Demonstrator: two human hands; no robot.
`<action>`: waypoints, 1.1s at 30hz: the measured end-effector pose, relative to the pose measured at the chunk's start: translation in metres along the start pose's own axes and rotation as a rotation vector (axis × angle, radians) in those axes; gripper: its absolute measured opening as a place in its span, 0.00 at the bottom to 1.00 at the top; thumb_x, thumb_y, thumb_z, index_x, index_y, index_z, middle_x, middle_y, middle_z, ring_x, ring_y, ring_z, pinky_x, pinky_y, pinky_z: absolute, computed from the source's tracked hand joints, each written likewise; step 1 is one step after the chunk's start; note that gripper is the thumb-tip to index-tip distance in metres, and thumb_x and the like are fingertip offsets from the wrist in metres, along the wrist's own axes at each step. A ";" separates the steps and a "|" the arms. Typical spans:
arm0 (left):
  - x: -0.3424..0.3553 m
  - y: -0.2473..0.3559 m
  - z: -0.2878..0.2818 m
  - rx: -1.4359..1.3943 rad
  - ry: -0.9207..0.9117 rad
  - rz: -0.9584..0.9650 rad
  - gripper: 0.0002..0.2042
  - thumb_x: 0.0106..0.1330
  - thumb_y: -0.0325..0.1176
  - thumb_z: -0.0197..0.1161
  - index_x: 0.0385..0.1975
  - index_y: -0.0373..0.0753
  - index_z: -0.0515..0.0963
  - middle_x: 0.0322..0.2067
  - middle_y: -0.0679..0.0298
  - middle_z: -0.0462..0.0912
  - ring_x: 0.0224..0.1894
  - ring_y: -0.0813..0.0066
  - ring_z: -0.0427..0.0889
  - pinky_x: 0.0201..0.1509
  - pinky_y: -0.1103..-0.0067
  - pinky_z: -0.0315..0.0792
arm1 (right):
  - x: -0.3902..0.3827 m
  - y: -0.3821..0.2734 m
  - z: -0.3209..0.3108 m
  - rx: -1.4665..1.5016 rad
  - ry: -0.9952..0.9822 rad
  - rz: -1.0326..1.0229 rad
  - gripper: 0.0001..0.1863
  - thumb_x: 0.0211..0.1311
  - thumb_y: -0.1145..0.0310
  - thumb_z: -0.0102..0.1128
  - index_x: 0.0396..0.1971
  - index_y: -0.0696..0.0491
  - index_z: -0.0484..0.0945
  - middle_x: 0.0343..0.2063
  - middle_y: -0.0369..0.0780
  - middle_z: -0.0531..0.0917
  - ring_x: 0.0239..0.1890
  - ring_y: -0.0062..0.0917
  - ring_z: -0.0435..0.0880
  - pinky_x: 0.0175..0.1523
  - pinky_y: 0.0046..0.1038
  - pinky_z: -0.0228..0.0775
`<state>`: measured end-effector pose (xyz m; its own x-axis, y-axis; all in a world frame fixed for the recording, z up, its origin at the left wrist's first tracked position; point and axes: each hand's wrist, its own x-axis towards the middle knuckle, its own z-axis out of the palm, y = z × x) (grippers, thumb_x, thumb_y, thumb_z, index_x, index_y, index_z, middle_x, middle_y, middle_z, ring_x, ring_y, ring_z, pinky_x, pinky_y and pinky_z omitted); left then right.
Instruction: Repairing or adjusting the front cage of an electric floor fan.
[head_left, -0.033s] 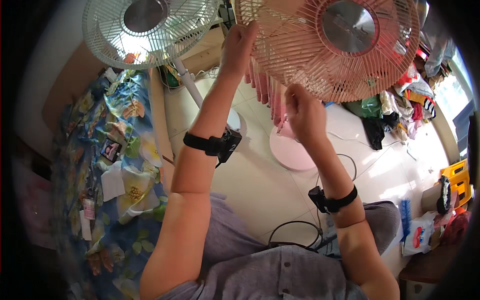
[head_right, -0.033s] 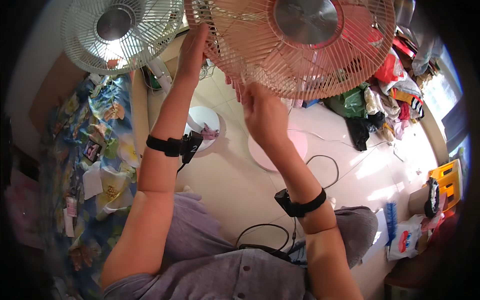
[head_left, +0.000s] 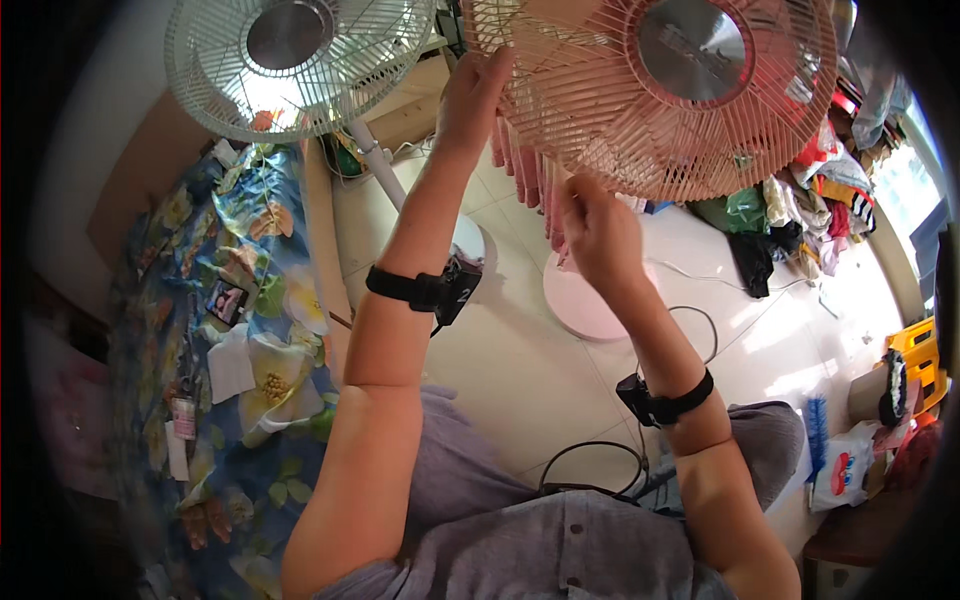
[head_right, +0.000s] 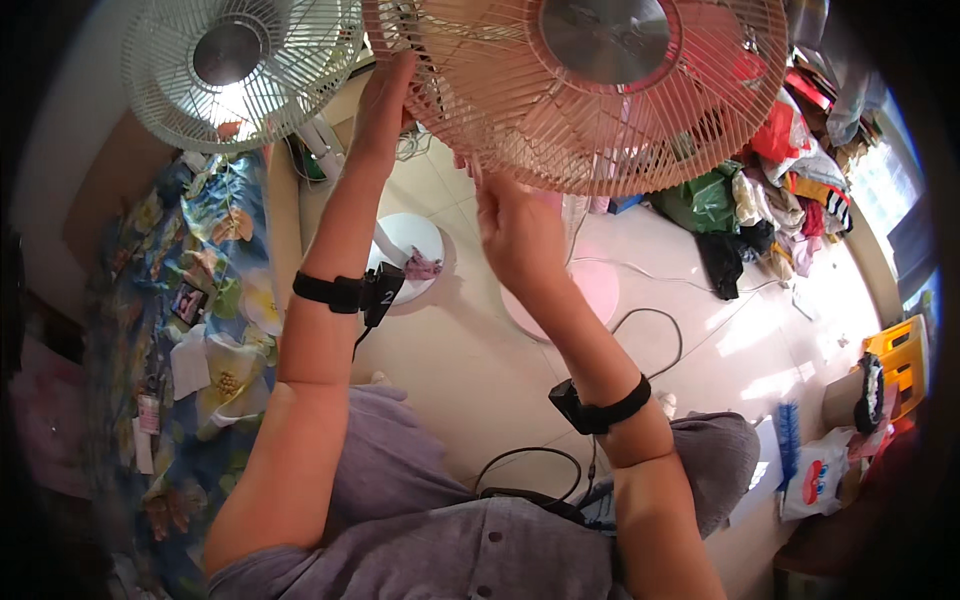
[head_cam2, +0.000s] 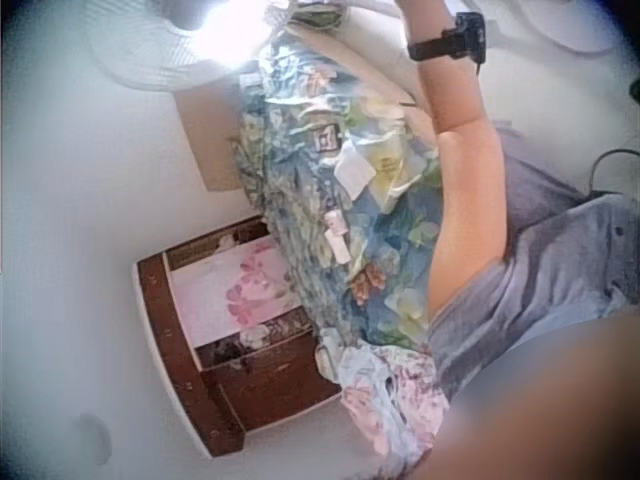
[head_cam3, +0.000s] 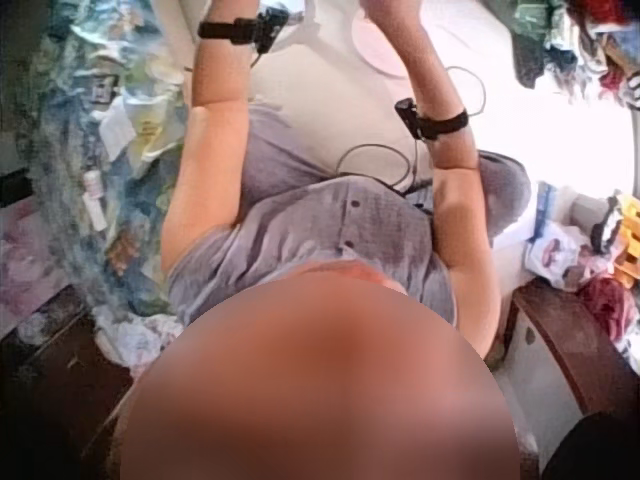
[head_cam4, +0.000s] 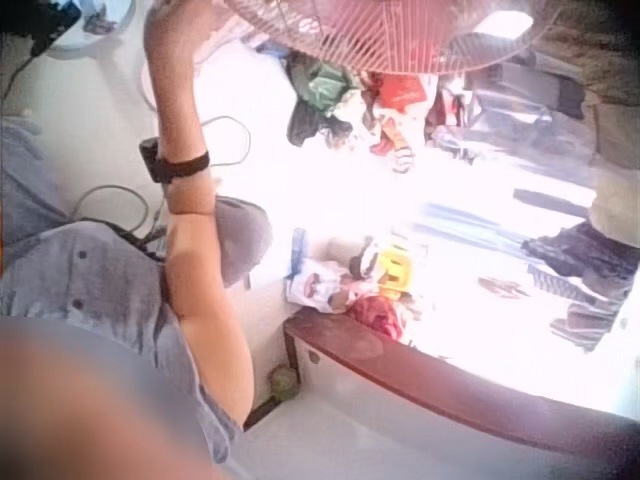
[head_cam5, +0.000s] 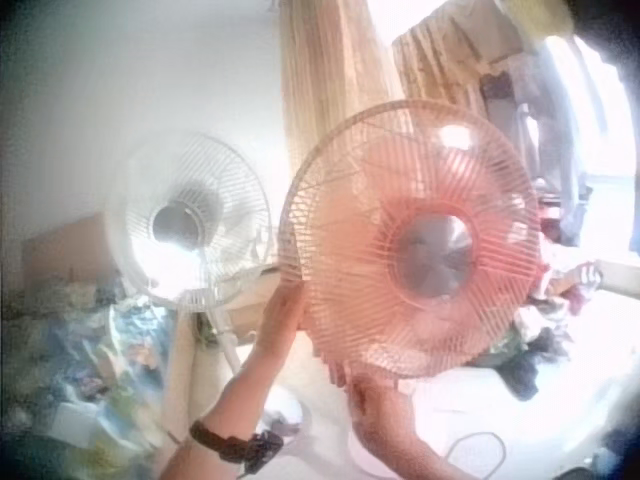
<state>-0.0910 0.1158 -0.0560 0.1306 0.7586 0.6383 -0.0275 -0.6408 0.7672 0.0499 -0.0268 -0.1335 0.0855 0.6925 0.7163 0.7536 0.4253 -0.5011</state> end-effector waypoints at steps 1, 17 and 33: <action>-0.003 0.002 0.000 -0.061 -0.048 -0.107 0.26 0.61 0.58 0.62 0.34 0.36 0.73 0.28 0.68 0.75 0.31 0.79 0.76 0.36 0.79 0.72 | -0.004 0.001 0.003 0.013 0.013 0.010 0.07 0.64 0.68 0.54 0.30 0.55 0.74 0.18 0.48 0.79 0.16 0.36 0.79 0.25 0.35 0.69; 0.008 0.016 -0.037 -0.136 -0.579 -0.240 0.26 0.59 0.26 0.67 0.57 0.35 0.67 0.51 0.60 0.76 0.51 0.67 0.78 0.55 0.71 0.75 | 0.028 -0.010 -0.029 1.581 -0.055 0.710 0.07 0.65 0.67 0.50 0.34 0.56 0.74 0.17 0.36 0.76 0.16 0.20 0.75 0.20 0.17 0.61; 0.006 0.018 -0.029 -0.248 -0.577 -0.253 0.27 0.56 0.28 0.70 0.56 0.34 0.69 0.47 0.63 0.79 0.48 0.72 0.78 0.50 0.75 0.74 | 0.023 -0.003 -0.034 1.599 0.061 0.605 0.07 0.68 0.66 0.47 0.36 0.54 0.71 0.18 0.35 0.78 0.17 0.20 0.77 0.21 0.17 0.58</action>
<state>-0.1193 0.1118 -0.0366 0.6693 0.6531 0.3543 -0.1443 -0.3535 0.9242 0.0722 -0.0319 -0.0989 0.1432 0.9569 0.2527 -0.7430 0.2726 -0.6112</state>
